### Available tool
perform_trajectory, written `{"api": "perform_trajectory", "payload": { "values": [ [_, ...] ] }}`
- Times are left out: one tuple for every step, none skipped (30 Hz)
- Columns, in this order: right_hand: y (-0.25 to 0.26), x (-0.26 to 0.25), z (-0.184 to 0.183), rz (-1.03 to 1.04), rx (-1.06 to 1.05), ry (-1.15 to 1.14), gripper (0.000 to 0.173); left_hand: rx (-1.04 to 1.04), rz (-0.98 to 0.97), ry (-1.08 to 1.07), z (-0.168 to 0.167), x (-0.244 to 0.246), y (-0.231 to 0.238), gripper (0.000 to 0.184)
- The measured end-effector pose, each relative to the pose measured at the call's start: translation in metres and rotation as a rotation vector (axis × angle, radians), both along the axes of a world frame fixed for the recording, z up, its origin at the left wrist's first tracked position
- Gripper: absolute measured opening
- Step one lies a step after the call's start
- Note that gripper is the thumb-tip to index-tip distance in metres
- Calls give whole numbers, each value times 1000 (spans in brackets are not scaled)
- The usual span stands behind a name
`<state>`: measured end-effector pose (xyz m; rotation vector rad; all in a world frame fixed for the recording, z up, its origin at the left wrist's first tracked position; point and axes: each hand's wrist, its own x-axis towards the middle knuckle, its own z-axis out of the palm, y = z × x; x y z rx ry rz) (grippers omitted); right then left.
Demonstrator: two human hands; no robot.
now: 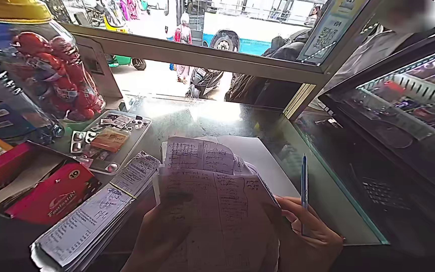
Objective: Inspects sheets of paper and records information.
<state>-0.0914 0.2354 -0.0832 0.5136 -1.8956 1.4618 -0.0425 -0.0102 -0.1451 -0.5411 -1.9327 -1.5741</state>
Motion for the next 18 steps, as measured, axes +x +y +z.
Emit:
{"api": "perform_trajectory", "payload": {
  "values": [
    [0,0,0,1,-3,-2,12,5,23,-10,1,0,2,39],
    [0,-1,-1,1,-8,-3,12,9,39,-20,1,1,3,37],
    [0,-1,-1,2,-11,-8,12,12,50,-27,1,1,4,35],
    [0,-1,-1,4,-10,-10,12,16,59,-30,0,0,4,34],
    [0,-2,-2,5,-11,-12,12,20,61,-34,0,0,4,34],
    [0,-2,-2,5,-10,-16,12,26,61,-37,0,0,4,34],
    [0,-3,-2,4,-6,-22,12,36,60,-40,0,0,4,34],
    [0,-3,-2,3,-4,-25,13,49,60,-43,0,0,5,35],
    [0,-4,-3,3,-6,-26,13,53,59,-49,1,1,5,36],
    [-1,-4,-3,2,-7,-28,13,53,59,-51,1,1,5,36],
    [-1,-4,-3,1,-7,-31,14,51,57,-50,1,1,5,36],
    [-1,-4,-3,0,-10,-32,14,51,56,-50,1,1,5,36],
    [-1,-4,-4,1,-12,-33,14,54,55,-50,1,1,5,36],
    [-1,-5,-4,4,-13,-34,14,55,54,-49,1,1,5,36],
    [-1,-5,-4,3,-14,-34,14,54,52,-47,1,0,5,36],
    [-1,-5,-4,0,-12,-33,13,52,52,-46,1,0,5,36],
    [-1,-5,-4,-4,-9,-34,13,51,52,-47,1,1,5,36],
    [-1,-6,-4,-5,-6,-37,13,51,53,-48,0,1,5,35]
  ]
}}
